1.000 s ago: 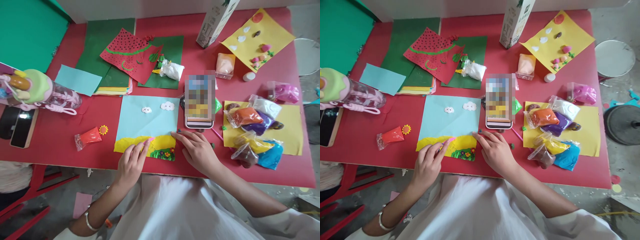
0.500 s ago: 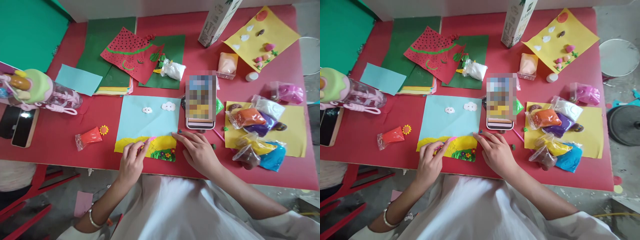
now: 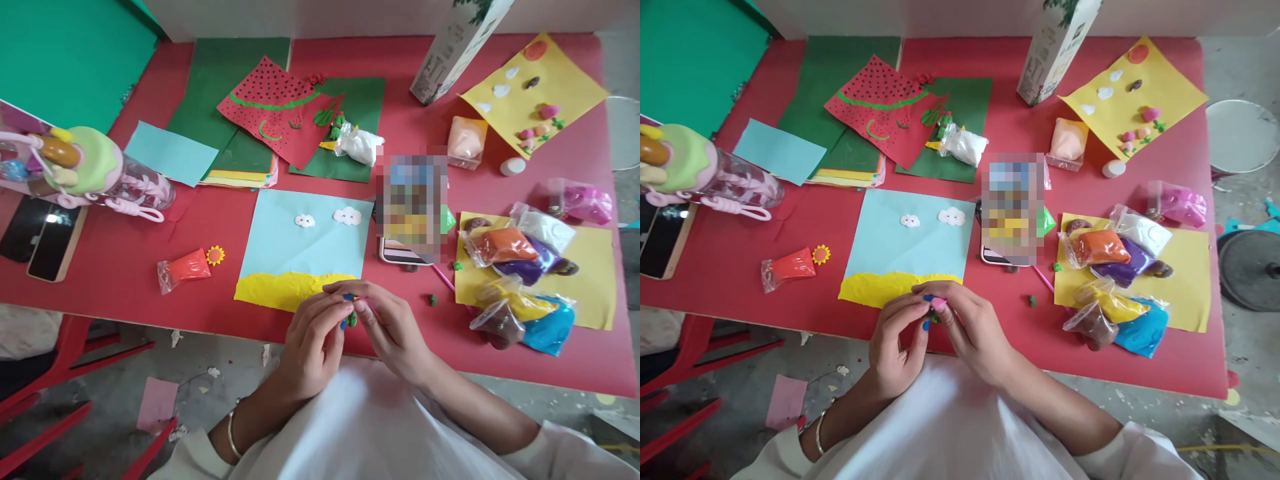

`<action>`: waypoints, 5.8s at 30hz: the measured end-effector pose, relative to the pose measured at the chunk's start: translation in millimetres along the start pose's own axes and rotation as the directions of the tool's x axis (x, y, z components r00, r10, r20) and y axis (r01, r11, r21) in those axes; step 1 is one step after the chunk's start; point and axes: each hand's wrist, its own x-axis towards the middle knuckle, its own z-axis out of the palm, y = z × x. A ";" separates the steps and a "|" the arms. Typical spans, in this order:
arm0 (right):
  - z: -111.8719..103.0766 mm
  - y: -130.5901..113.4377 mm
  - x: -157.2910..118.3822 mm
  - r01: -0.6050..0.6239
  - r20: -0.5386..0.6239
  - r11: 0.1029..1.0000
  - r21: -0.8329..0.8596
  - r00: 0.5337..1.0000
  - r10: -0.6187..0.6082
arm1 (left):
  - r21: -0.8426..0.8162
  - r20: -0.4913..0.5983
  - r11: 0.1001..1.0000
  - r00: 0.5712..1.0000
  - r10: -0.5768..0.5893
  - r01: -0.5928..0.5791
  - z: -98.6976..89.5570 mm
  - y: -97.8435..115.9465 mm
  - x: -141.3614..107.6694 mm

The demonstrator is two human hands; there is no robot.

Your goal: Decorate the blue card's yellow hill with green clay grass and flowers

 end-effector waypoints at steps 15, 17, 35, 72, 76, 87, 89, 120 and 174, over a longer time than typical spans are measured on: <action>-1.3 46.9 20.5 0.253 0.259 0.660 -0.707 0.961 -0.092 | 0.412 0.344 0.911 0.923 -0.171 0.015 -17.1 -65.6 -9.5; 2.1 47.1 21.2 0.222 0.239 0.650 -0.727 0.969 -0.063 | 0.413 0.336 0.910 0.925 -0.174 0.021 -16.9 -64.6 -9.9; 16.3 46.4 26.5 0.112 0.138 0.552 -0.826 0.990 0.006 | 0.423 0.356 0.906 0.914 -0.194 0.028 -17.0 -64.6 -10.1; 23.9 51.5 25.9 0.052 0.033 0.560 -0.827 0.998 -0.044 | 0.405 0.316 0.914 0.936 -0.156 0.015 -16.0 -66.8 -10.9; 18.2 50.4 25.4 0.024 -0.021 0.713 -0.701 0.998 -0.054 | 0.404 0.309 0.915 0.939 -0.149 0.012 -15.5 -67.1 -10.9; 8.2 52.4 24.5 0.093 0.086 0.682 -0.726 0.995 -0.044 | 0.408 0.317 0.913 0.936 -0.152 0.010 -16.3 -66.9 -10.3; 11.2 53.3 23.7 0.102 0.075 0.628 -0.771 0.995 -0.069 | 0.409 0.318 0.912 0.936 -0.153 0.010 -16.3 -66.8 -10.4; -4.5 48.8 25.0 -0.044 -0.068 0.883 -0.467 0.998 0.014 | 0.356 0.310 0.930 0.950 -0.027 -0.090 -19.5 -65.2 -7.5; 7.5 40.8 4.1 0.057 0.050 0.625 -0.779 0.998 -0.029 | 0.323 0.314 0.941 0.949 -0.009 -0.098 -13.7 -68.5 -1.9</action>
